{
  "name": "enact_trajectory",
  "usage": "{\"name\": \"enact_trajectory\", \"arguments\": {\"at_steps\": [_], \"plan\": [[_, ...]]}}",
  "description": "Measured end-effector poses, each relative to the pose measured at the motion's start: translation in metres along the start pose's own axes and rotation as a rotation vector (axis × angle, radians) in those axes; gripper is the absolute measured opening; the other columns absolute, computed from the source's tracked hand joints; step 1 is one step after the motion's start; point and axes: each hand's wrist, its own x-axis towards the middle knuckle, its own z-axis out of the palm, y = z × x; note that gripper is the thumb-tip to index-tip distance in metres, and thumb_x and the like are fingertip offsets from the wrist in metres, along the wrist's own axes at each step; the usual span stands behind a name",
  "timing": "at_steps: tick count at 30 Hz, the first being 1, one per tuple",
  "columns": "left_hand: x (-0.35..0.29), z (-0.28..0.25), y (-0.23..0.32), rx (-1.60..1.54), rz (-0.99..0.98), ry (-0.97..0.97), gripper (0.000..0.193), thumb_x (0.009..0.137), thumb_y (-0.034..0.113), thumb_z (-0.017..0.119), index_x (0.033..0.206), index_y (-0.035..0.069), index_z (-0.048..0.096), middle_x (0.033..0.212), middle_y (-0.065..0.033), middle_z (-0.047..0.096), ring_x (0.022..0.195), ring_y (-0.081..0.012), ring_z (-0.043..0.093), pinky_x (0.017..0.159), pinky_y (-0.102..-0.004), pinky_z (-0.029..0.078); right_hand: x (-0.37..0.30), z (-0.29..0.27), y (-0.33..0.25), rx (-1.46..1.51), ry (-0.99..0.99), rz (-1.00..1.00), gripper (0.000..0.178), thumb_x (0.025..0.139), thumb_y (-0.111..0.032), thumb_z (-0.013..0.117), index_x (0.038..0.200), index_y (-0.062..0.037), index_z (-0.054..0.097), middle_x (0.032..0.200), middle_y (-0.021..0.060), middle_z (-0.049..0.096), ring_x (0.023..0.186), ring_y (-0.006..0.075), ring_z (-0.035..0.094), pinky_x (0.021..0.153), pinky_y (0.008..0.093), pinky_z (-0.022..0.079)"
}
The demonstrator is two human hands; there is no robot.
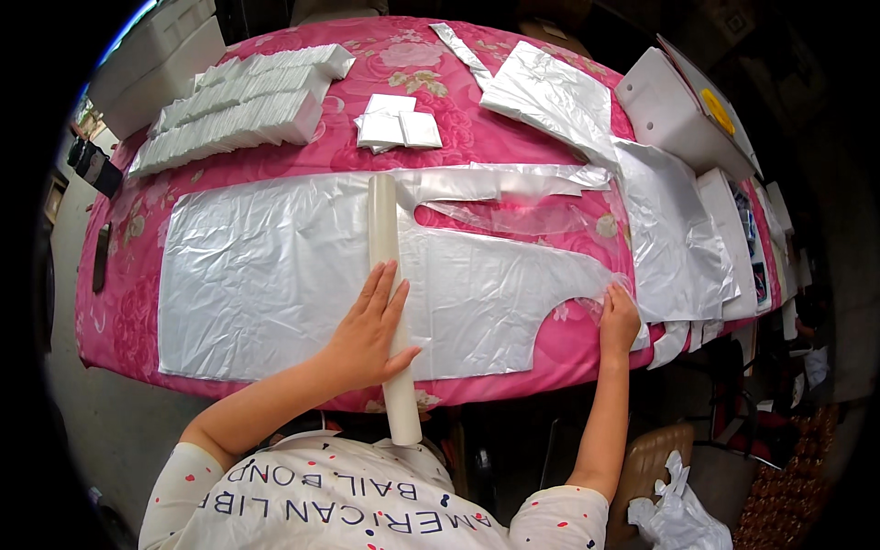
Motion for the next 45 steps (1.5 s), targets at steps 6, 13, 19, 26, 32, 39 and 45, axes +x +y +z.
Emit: {"name": "enact_trajectory", "arguments": {"at_steps": [6,13,19,26,32,39,45], "plan": [[0.001,-0.001,0.000,-0.031,0.028,0.029,0.072,0.079,0.030,0.061,0.131,-0.010,0.032,0.143,-0.0299,0.016,0.135,-0.0428,0.014,0.109,-0.0441,0.020,-0.006,-0.043,-0.080,-0.132,0.235,-0.351,0.016,0.065,-0.006,0.069,0.070,-0.0044,0.053,0.079,0.0096,0.063,0.079,0.0307,0.058,0.080,0.0372,0.045],[-0.006,-0.022,0.028,-1.403,-0.435,-0.157,0.053,0.088,0.018,0.058,0.132,0.001,0.036,0.128,-0.0168,0.045,0.116,-0.0217,0.048,0.095,-0.0332,0.041,-0.073,-0.064,-0.247,0.803,-0.493,-0.261,0.017,0.074,-0.001,0.065,0.090,-0.0023,0.061,0.078,0.0055,0.062,0.069,0.0132,0.061,0.060,0.0247,0.048],[-0.039,-0.061,-0.047,-1.374,-0.776,-0.188,0.024,0.085,0.015,0.062,0.105,0.002,0.056,0.086,-0.0042,0.062,0.075,-0.0114,0.061,0.069,-0.0258,0.051,-0.098,-0.060,-0.284,0.900,-0.589,-0.644,0.027,0.074,-0.016,0.071,0.094,-0.0034,0.059,0.091,0.0106,0.063,0.080,0.0279,0.062,0.070,0.0335,0.050],[-0.150,-0.168,-0.190,-0.778,-0.926,0.078,0.034,0.076,0.004,0.063,0.108,-0.002,0.054,0.087,-0.0061,0.061,0.073,-0.0105,0.057,0.067,-0.0231,0.046,-0.120,-0.057,-0.267,0.336,-0.496,-0.461,0.035,0.073,-0.034,0.071,0.082,-0.0023,0.059,0.082,0.0117,0.065,0.067,0.0263,0.062,0.059,0.0337,0.049],[-0.115,-0.177,-0.148,0.250,-0.405,0.310,0.033,0.076,-0.003,0.057,0.108,0.003,0.056,0.104,-0.0132,0.060,0.099,-0.0296,0.057,0.081,-0.0349,0.046,-0.136,-0.045,-0.275,0.414,-0.947,0.008,0.044,0.073,-0.041,0.067,0.086,0.0010,0.060,0.072,0.0128,0.066,0.067,0.0239,0.065,0.063,0.0322,0.050],[-0.027,-0.046,-0.054,-0.143,-0.014,0.184,0.047,0.079,0.003,0.056,0.124,-0.002,0.044,0.129,-0.0178,0.044,0.117,-0.0348,0.044,0.097,-0.0392,0.038,-0.135,-0.048,-0.264,0.397,-1.007,0.072,0.040,0.071,-0.033,0.066,0.086,0.0034,0.060,0.070,0.0159,0.063,0.064,0.0286,0.063,0.062,0.0342,0.049],[-0.013,0.011,-0.037,0.038,-0.035,0.003,0.060,0.083,0.017,0.046,0.133,-0.011,0.028,0.142,-0.0251,0.024,0.134,-0.0369,0.020,0.110,-0.0433,0.016,-0.135,-0.049,-0.253,0.370,-1.032,0.095,0.037,0.074,-0.027,0.068,0.092,0.0046,0.061,0.071,0.0150,0.064,0.061,0.0198,0.062,0.058,0.0292,0.049]]}}
